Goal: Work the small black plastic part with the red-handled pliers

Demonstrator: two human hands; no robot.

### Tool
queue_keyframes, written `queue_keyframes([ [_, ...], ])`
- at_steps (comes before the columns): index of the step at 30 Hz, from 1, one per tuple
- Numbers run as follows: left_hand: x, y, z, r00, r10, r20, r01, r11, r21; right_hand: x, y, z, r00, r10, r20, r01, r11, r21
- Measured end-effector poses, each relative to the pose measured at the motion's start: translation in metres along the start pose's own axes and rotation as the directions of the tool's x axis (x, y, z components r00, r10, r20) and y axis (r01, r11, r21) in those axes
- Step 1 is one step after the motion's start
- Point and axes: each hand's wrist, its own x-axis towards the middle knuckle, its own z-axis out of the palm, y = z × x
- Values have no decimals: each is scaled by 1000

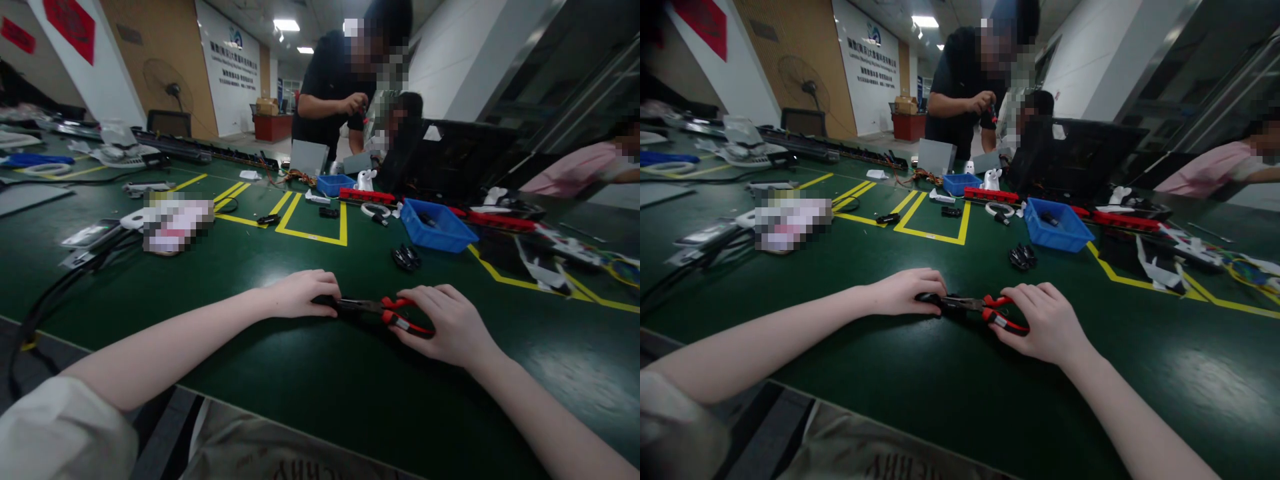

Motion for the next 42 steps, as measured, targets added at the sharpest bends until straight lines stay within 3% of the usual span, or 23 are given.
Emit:
queue_keyframes([
  [9, 1, -6, 1, 1000, 11, -24, -13, 996, -90, 1, 2, 11, 996, -51, -73, 50, 999, -21],
  [21, 1, -8, 1, 999, 28, -25, -31, 991, -129, 3, 0, 6, 995, -47, -92, 46, 999, -10],
  [42, 1, -5, 0, 1000, 7, -5, -8, 995, -99, 2, -1, 6, 1000, -6, 11, 6, 1000, -16],
])
